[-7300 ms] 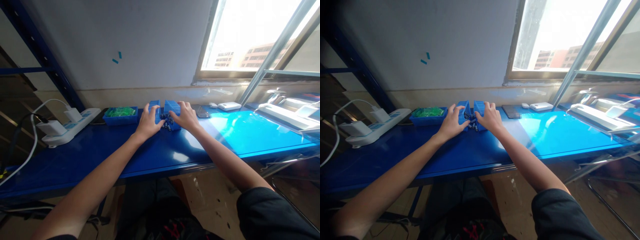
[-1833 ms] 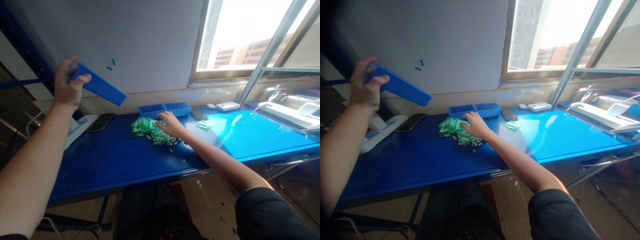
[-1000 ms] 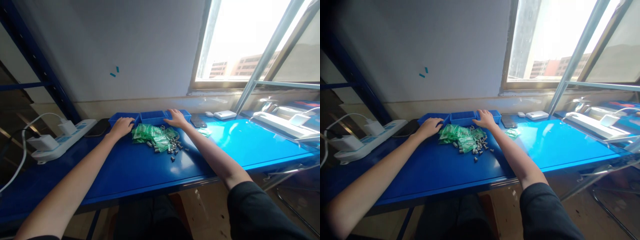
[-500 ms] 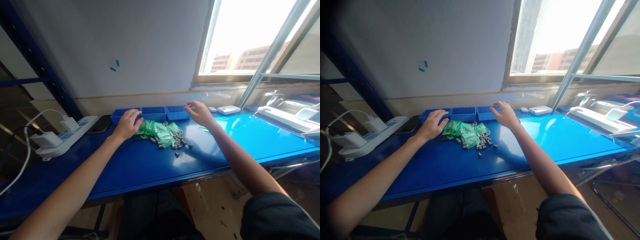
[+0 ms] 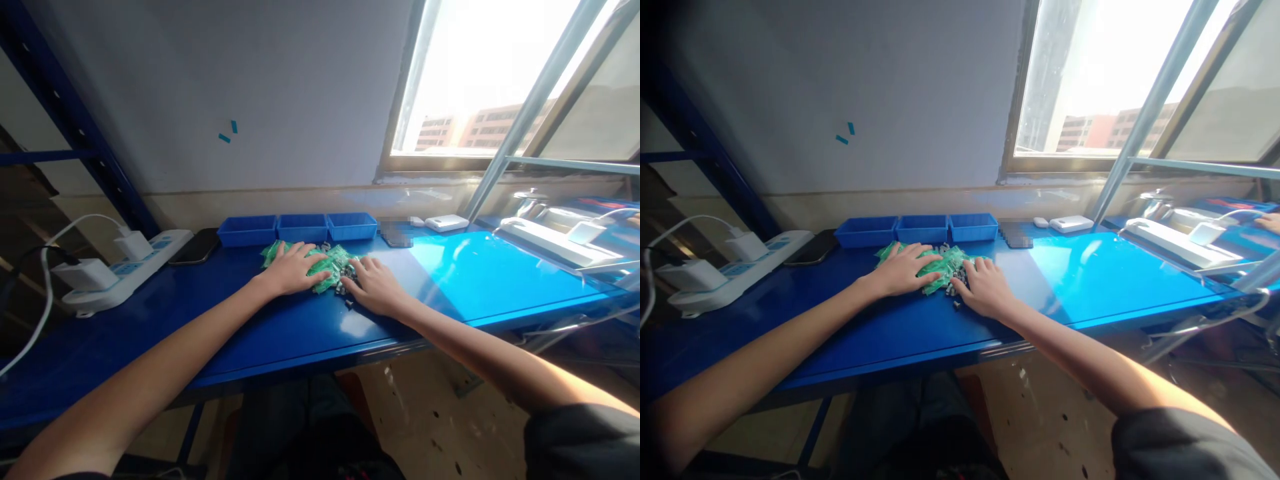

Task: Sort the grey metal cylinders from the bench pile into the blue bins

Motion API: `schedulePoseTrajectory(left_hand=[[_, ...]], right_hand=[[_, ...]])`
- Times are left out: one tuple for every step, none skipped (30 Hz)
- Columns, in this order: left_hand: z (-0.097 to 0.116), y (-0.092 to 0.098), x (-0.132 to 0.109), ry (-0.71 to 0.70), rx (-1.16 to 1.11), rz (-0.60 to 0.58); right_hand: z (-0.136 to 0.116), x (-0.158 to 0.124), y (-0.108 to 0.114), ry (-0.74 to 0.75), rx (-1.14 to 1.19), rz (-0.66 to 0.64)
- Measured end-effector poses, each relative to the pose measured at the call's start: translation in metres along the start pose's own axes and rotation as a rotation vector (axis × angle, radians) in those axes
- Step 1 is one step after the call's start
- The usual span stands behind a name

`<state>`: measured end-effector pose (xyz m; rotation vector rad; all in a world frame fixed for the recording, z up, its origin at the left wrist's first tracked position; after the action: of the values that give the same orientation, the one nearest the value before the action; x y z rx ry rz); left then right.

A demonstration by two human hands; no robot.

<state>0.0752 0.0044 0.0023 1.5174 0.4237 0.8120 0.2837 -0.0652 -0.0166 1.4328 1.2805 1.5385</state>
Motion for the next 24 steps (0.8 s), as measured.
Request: schedulePoseTrajectory(left_hand=[[-0.003, 0.001, -0.002, -0.008, -0.007, 0.014], [-0.006, 0.002, -0.003, -0.012, -0.016, 0.022], [-0.009, 0.003, -0.005, -0.009, -0.025, 0.026], [-0.011, 0.005, -0.006, 0.001, -0.033, 0.026], [-0.014, 0.006, -0.008, 0.017, -0.039, 0.024], [-0.017, 0.007, -0.009, 0.038, -0.045, 0.019], [-0.019, 0.008, -0.011, 0.057, -0.052, 0.014], [-0.022, 0.008, -0.012, 0.072, -0.059, 0.013], [-0.024, 0.008, -0.013, 0.077, -0.070, 0.017], [-0.026, 0.008, -0.014, 0.071, -0.082, 0.031], [-0.027, 0.009, -0.014, 0.058, -0.096, 0.059], [-0.028, 0.010, -0.014, 0.047, -0.112, 0.106], [-0.030, 0.011, -0.013, 0.045, -0.129, 0.174], [-0.031, 0.014, -0.013, 0.058, -0.143, 0.258], [-0.032, 0.017, -0.013, 0.082, -0.151, 0.354], [-0.034, 0.021, -0.013, 0.112, -0.153, 0.454], [-0.035, 0.025, -0.014, 0.140, -0.148, 0.542], [-0.036, 0.028, -0.015, 0.153, -0.140, 0.609], [-0.036, 0.032, -0.017, 0.147, -0.134, 0.647], [-0.036, 0.034, -0.019, 0.123, -0.131, 0.659], [-0.034, 0.035, -0.020, 0.084, -0.132, 0.647], [-0.033, 0.034, -0.021, 0.036, -0.134, 0.614], [-0.030, 0.033, -0.022, -0.014, -0.134, 0.570], [-0.027, 0.031, -0.021, -0.058, -0.128, 0.521]], right_hand=[[-0.006, 0.003, -0.001, 0.020, -0.028, 0.001], [-0.011, 0.006, -0.002, 0.032, -0.044, 0.004], [-0.015, 0.009, -0.003, 0.041, -0.054, 0.008], [-0.018, 0.011, -0.003, 0.050, -0.063, 0.012], [-0.021, 0.014, -0.004, 0.057, -0.073, 0.015], [-0.024, 0.016, -0.004, 0.066, -0.087, 0.014], [-0.026, 0.019, -0.003, 0.078, -0.104, 0.009], [-0.027, 0.023, -0.001, 0.090, -0.121, -0.001], [-0.028, 0.029, 0.001, 0.099, -0.133, -0.017], [-0.028, 0.036, 0.004, 0.106, -0.135, -0.038], [-0.028, 0.045, 0.009, 0.113, -0.118, -0.063], [-0.028, 0.055, 0.013, 0.117, -0.080, -0.084], [-0.029, 0.066, 0.019, 0.114, -0.019, -0.094], [-0.030, 0.077, 0.024, 0.102, 0.063, -0.091], [-0.033, 0.087, 0.028, 0.074, 0.169, -0.076], [-0.037, 0.096, 0.032, 0.030, 0.305, -0.061], [-0.042, 0.103, 0.034, -0.023, 0.468, -0.052], [-0.047, 0.107, 0.033, -0.071, 0.648, -0.064], [-0.054, 0.108, 0.031, -0.104, 0.834, -0.090], [-0.060, 0.107, 0.028, -0.117, 1.009, -0.120], [-0.065, 0.104, 0.023, -0.113, 1.155, -0.142], [-0.069, 0.100, 0.018, -0.104, 1.260, -0.148], [-0.071, 0.096, 0.012, -0.102, 1.323, -0.136], [-0.071, 0.092, 0.007, -0.115, 1.346, -0.099]])
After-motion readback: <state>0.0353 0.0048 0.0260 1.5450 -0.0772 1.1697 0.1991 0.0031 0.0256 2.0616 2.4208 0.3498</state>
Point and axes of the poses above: each hand's wrist, its own x-axis towards the middle knuckle, its own y-axis out of the back of the hand, z = x × y, the point moved 1 cm from there along x, towards the middle knuckle, and after that the axes turned 1 degree about -y, right-handed, at the moved point
